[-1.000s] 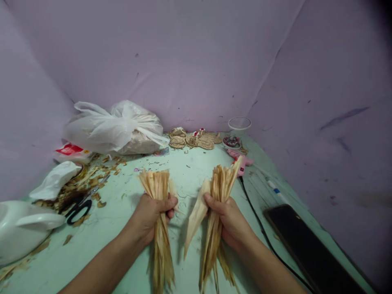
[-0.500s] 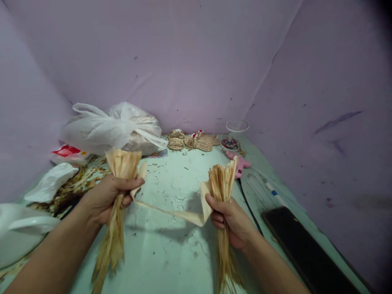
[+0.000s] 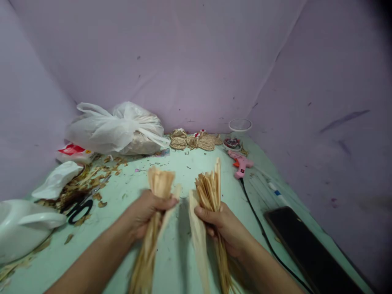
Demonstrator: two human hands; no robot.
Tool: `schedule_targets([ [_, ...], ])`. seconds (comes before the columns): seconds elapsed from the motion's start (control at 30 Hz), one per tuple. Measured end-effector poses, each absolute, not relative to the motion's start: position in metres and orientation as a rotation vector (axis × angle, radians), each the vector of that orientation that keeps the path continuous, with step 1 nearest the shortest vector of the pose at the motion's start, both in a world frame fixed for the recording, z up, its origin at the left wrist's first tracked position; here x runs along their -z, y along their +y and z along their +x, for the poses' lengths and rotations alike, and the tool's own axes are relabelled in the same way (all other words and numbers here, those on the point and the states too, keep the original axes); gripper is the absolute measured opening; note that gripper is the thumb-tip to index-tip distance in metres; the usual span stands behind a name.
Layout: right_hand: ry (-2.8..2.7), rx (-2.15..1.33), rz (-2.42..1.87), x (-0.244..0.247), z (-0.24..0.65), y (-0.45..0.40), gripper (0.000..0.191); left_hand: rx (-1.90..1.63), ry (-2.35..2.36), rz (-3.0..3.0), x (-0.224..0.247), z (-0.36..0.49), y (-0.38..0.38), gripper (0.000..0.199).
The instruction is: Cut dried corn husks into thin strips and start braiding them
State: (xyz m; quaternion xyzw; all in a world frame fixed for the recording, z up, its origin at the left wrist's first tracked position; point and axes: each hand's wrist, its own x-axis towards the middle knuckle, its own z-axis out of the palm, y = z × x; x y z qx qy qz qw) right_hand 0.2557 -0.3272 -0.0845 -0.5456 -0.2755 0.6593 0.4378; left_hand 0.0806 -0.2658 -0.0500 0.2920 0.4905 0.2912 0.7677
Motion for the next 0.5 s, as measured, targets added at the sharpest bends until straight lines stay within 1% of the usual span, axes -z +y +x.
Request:
schedule_targets([
  [0.1, -0.778, -1.608, -1.380, 0.090, 0.248, -0.328, 0.030, -0.540, 0.867, 0.605, 0.072, 0.102, -0.285, 0.024],
  [0.17, -0.823, -1.565, -1.396, 0.093, 0.244, -0.328, 0.029, -0.544, 0.789, 0.609, 0.078, 0.107, -0.291, 0.029],
  [0.33, -0.938, -1.467, -1.385, 0.096, 0.240, -0.328, 0.024, -0.640, 0.968, 0.664, 0.079, 0.107, -0.292, 0.035],
  [0.5, -0.911, -1.451, -1.351, 0.095, 0.239, -0.329, 0.015, -0.678, 1.056, 0.719, 0.082, 0.109, -0.292, 0.034],
])
